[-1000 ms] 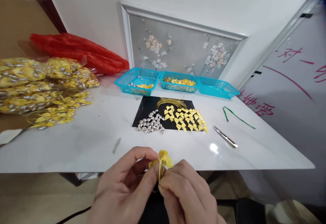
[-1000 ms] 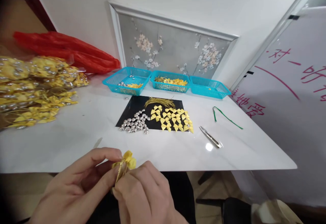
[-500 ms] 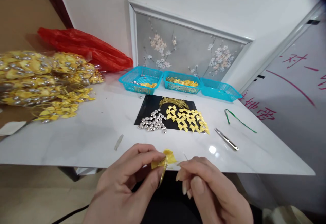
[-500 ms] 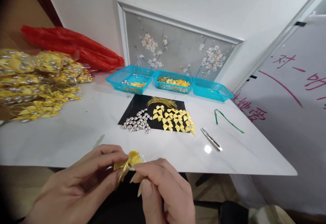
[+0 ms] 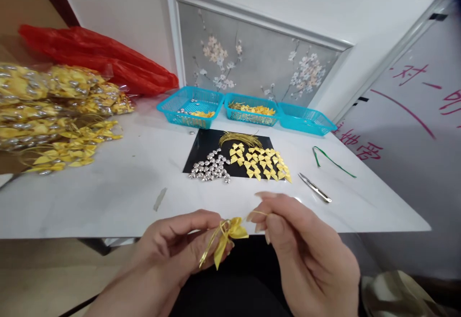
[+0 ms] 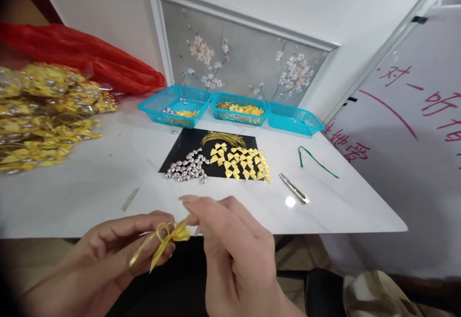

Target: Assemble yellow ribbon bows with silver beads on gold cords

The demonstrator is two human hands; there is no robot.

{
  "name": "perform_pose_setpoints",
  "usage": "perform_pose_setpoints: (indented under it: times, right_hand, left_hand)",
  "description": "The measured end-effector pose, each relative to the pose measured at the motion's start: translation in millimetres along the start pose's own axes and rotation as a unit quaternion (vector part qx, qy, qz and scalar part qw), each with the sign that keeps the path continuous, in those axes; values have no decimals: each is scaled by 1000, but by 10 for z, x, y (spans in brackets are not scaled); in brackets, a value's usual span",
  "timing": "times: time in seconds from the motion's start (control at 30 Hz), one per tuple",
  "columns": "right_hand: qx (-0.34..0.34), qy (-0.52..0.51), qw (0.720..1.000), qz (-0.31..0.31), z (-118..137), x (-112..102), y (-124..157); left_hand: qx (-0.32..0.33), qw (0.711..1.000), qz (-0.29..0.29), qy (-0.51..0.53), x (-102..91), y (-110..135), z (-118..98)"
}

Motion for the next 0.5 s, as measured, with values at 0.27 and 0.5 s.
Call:
perform_pose_setpoints:
  times: [0.27, 0.5]
  right_hand:
    - [63, 25, 998, -6, 37, -30, 29]
    - [86, 58, 994, 33, 106, 159, 58]
  left_hand:
    - [-32, 997, -27, 63, 1, 3, 42]
    - [54, 998, -9, 11, 9, -4, 63]
Point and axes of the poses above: each hand's wrist, its own y-axis away from the middle knuckle, its own x-axis out of the palm, z = x × y, the point moved 3 cm from there along -y, towards the middle knuckle, and after that the axes turned 11 degrees about -x, right-handed, at the moved point
